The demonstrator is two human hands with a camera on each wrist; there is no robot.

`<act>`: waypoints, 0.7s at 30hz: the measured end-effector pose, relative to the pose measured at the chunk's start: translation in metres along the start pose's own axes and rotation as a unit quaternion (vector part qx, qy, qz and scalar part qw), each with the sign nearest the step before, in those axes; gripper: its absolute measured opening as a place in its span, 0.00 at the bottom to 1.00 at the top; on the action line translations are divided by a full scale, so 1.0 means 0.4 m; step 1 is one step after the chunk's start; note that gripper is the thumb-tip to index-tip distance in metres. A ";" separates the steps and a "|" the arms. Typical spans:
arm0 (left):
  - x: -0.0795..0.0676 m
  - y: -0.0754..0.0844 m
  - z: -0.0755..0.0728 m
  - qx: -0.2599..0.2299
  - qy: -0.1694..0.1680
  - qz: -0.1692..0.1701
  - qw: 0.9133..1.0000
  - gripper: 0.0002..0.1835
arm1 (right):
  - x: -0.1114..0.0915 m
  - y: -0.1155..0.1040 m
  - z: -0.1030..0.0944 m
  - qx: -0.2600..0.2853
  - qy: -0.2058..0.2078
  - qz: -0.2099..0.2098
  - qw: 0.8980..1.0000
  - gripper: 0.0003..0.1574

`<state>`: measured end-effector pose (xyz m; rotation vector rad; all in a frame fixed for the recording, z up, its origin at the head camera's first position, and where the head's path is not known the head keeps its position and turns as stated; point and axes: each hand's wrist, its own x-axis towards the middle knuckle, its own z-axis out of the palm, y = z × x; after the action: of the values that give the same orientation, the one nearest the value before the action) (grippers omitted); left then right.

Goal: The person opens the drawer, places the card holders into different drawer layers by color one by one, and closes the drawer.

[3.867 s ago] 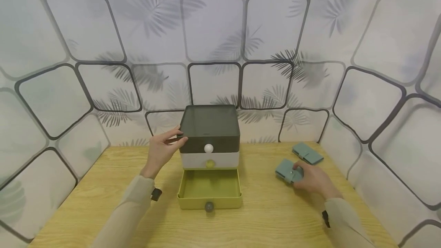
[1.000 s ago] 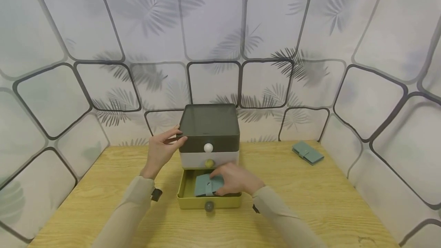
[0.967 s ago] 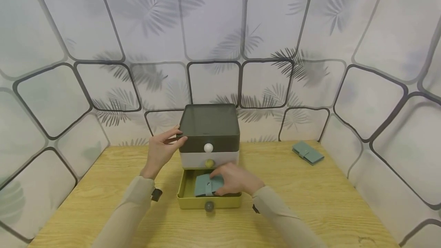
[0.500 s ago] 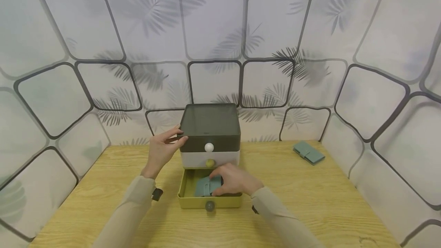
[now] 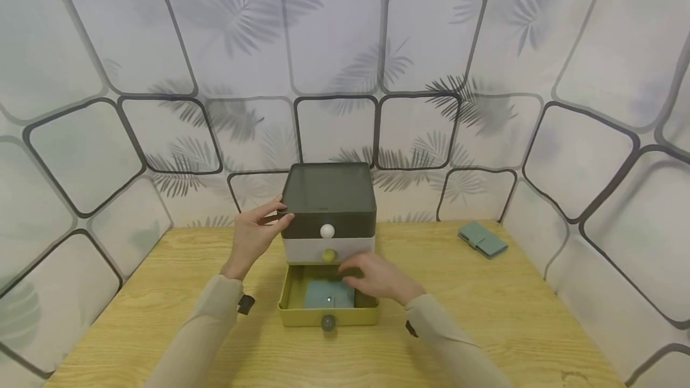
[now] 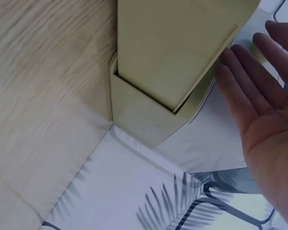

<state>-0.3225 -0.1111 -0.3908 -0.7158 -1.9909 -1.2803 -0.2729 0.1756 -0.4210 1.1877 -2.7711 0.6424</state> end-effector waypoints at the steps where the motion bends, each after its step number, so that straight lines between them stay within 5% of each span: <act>1: 0.000 -0.001 0.000 0.000 0.000 0.001 1.000 0.10 | -0.003 0.005 0.000 -0.002 0.008 0.001 1.000 0.14; 11: 0.000 -0.002 0.005 -0.003 0.003 0.001 1.000 0.10 | -0.045 0.063 -0.012 0.023 0.118 -0.012 0.993 0.09; 21: 0.002 -0.001 0.012 -0.004 0.019 0.003 1.000 0.11 | -0.096 0.145 -0.026 0.020 0.195 0.026 0.980 0.05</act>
<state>-0.3244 -0.1067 -0.3919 -0.6963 -1.9518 -1.2894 -0.2880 0.2419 -0.4400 0.8826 -2.4734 0.8365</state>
